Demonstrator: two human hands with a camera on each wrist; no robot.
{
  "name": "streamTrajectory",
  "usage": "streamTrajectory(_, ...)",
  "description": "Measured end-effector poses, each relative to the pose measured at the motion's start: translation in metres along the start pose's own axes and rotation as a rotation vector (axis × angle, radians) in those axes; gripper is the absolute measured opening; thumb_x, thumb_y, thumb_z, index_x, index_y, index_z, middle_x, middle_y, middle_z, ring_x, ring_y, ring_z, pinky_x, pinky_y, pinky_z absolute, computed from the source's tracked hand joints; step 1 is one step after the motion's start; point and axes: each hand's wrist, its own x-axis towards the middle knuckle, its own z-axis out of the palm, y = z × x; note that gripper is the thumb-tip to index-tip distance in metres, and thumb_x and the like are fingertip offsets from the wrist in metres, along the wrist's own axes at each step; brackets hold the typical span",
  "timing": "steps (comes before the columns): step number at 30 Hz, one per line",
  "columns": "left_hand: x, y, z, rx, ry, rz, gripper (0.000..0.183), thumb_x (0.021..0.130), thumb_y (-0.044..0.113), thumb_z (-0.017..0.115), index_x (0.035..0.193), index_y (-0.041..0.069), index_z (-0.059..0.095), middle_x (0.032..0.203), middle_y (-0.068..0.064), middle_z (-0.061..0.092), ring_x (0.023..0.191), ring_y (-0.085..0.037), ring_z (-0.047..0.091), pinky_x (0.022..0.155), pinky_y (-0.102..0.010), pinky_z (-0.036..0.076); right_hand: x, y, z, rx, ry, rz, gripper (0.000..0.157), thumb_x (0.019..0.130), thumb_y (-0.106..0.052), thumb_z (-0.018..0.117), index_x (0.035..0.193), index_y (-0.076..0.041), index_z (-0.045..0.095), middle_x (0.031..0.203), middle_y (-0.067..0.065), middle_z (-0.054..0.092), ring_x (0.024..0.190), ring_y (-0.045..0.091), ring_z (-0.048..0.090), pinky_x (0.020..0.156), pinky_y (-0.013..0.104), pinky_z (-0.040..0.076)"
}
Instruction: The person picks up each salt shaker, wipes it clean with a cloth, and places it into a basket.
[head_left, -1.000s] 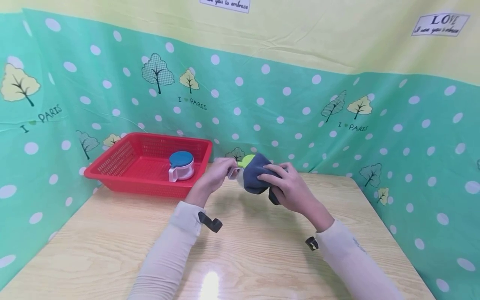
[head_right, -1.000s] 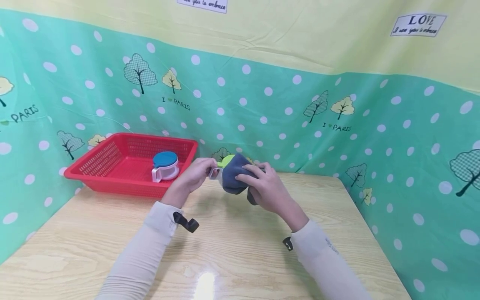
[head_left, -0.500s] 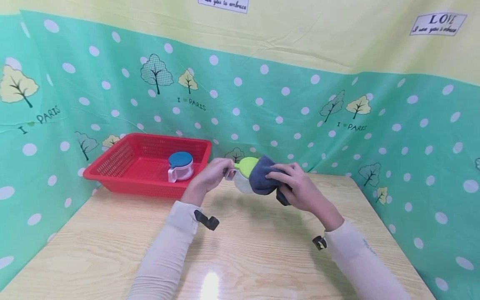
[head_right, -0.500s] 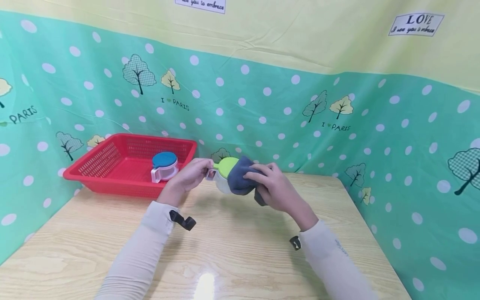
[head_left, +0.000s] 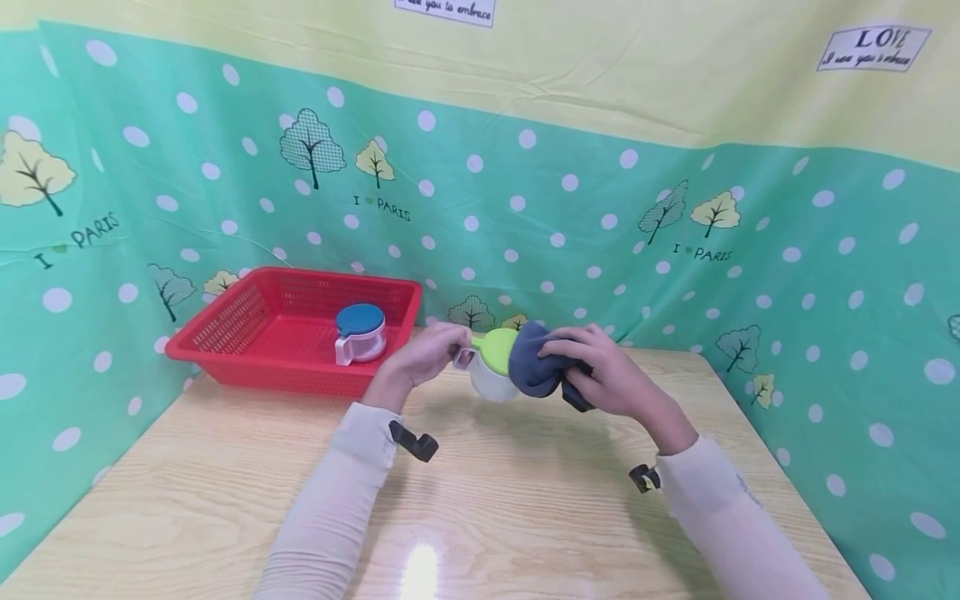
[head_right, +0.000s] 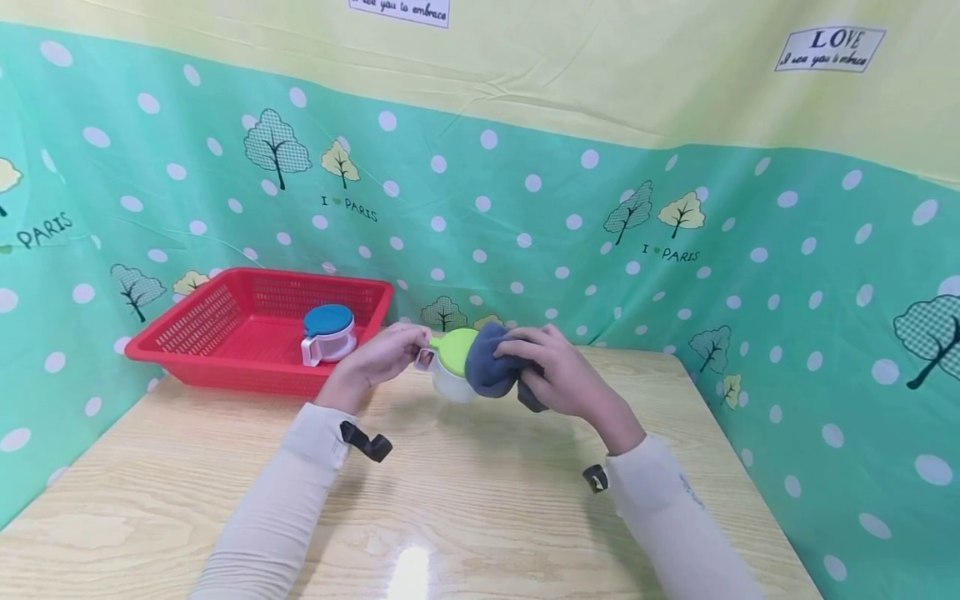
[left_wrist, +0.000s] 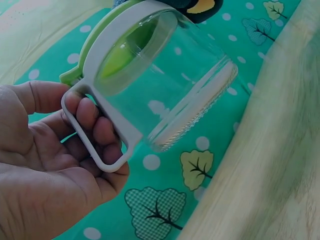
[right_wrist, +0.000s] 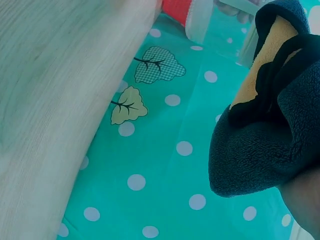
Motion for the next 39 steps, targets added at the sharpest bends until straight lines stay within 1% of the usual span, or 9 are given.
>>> streamTrajectory(5, 0.0, 0.0, 0.003, 0.029, -0.001, 0.0, 0.024, 0.093, -0.001, 0.043, 0.075, 0.006, 0.057, 0.072, -0.006, 0.054, 0.074, -0.019, 0.048, 0.073, -0.027, 0.041, 0.003, -0.001, -0.001, 0.012, -0.015, 0.012, 0.045, 0.088, 0.009, 0.06, 0.12, -0.02, 0.072, 0.13, 0.008, 0.066, 0.112, 0.032, 0.056, 0.088, 0.051, 0.046)
streamTrajectory(9, 0.001, -0.001, 0.005, 0.053, -0.016, -0.001, 0.022, 0.094, 0.0, 0.043, 0.076, 0.004, 0.056, 0.073, -0.006, 0.054, 0.076, -0.019, 0.047, 0.074, -0.028, 0.04, 0.006, -0.004, -0.001, 0.03, -0.026, 0.018, 0.044, 0.089, 0.008, 0.06, 0.12, -0.02, 0.072, 0.13, 0.008, 0.066, 0.113, 0.032, 0.056, 0.089, 0.05, 0.046)
streamTrajectory(15, 0.002, 0.0, 0.011, 0.076, -0.042, 0.004, 0.021, 0.092, 0.001, 0.043, 0.074, 0.002, 0.053, 0.072, -0.007, 0.051, 0.074, -0.02, 0.045, 0.076, -0.031, 0.039, 0.014, -0.005, 0.001, 0.049, -0.015, 0.016, 0.043, 0.089, 0.007, 0.061, 0.121, -0.02, 0.072, 0.134, 0.01, 0.065, 0.119, 0.035, 0.056, 0.093, 0.053, 0.045)
streamTrajectory(22, 0.003, 0.002, 0.017, 0.152, -0.072, -0.004, 0.021, 0.093, 0.004, 0.043, 0.074, 0.002, 0.051, 0.073, -0.006, 0.05, 0.075, -0.02, 0.046, 0.078, -0.033, 0.04, 0.021, -0.007, 0.003, 0.047, 0.001, 0.001, 0.043, 0.089, 0.006, 0.063, 0.122, -0.02, 0.072, 0.134, 0.011, 0.065, 0.117, 0.034, 0.057, 0.091, 0.052, 0.045)
streamTrajectory(25, 0.002, 0.002, 0.015, 0.137, -0.073, -0.002, 0.02, 0.092, 0.002, 0.041, 0.074, 0.0, 0.048, 0.072, -0.006, 0.049, 0.075, -0.02, 0.044, 0.078, -0.033, 0.039, 0.02, -0.008, 0.002, 0.048, -0.007, 0.003, 0.043, 0.089, 0.005, 0.064, 0.123, -0.02, 0.072, 0.134, 0.012, 0.065, 0.118, 0.034, 0.057, 0.093, 0.053, 0.045)
streamTrajectory(31, 0.0, 0.002, 0.007, 0.109, -0.09, 0.018, 0.017, 0.092, 0.0, 0.04, 0.076, -0.001, 0.048, 0.074, -0.007, 0.049, 0.076, -0.021, 0.045, 0.078, -0.032, 0.039, 0.014, -0.007, -0.001, 0.041, -0.036, 0.049, 0.044, 0.091, 0.003, 0.065, 0.126, -0.022, 0.071, 0.136, 0.01, 0.063, 0.12, 0.034, 0.055, 0.093, 0.054, 0.047)
streamTrajectory(34, -0.001, 0.003, 0.003, 0.096, -0.089, 0.021, 0.018, 0.092, 0.001, 0.041, 0.076, 0.001, 0.049, 0.074, -0.007, 0.049, 0.076, -0.021, 0.046, 0.078, -0.032, 0.04, 0.011, -0.006, -0.002, 0.031, -0.036, 0.055, 0.045, 0.09, 0.004, 0.065, 0.127, -0.022, 0.071, 0.135, 0.009, 0.064, 0.12, 0.035, 0.055, 0.092, 0.055, 0.047)
streamTrajectory(39, -0.003, 0.002, -0.004, 0.074, -0.066, 0.034, 0.022, 0.093, 0.001, 0.042, 0.075, 0.005, 0.052, 0.074, -0.005, 0.051, 0.076, -0.02, 0.048, 0.079, -0.031, 0.041, 0.007, -0.004, -0.001, -0.01, -0.033, 0.04, 0.046, 0.089, 0.005, 0.066, 0.128, -0.019, 0.068, 0.133, 0.01, 0.063, 0.117, 0.035, 0.055, 0.092, 0.054, 0.048)
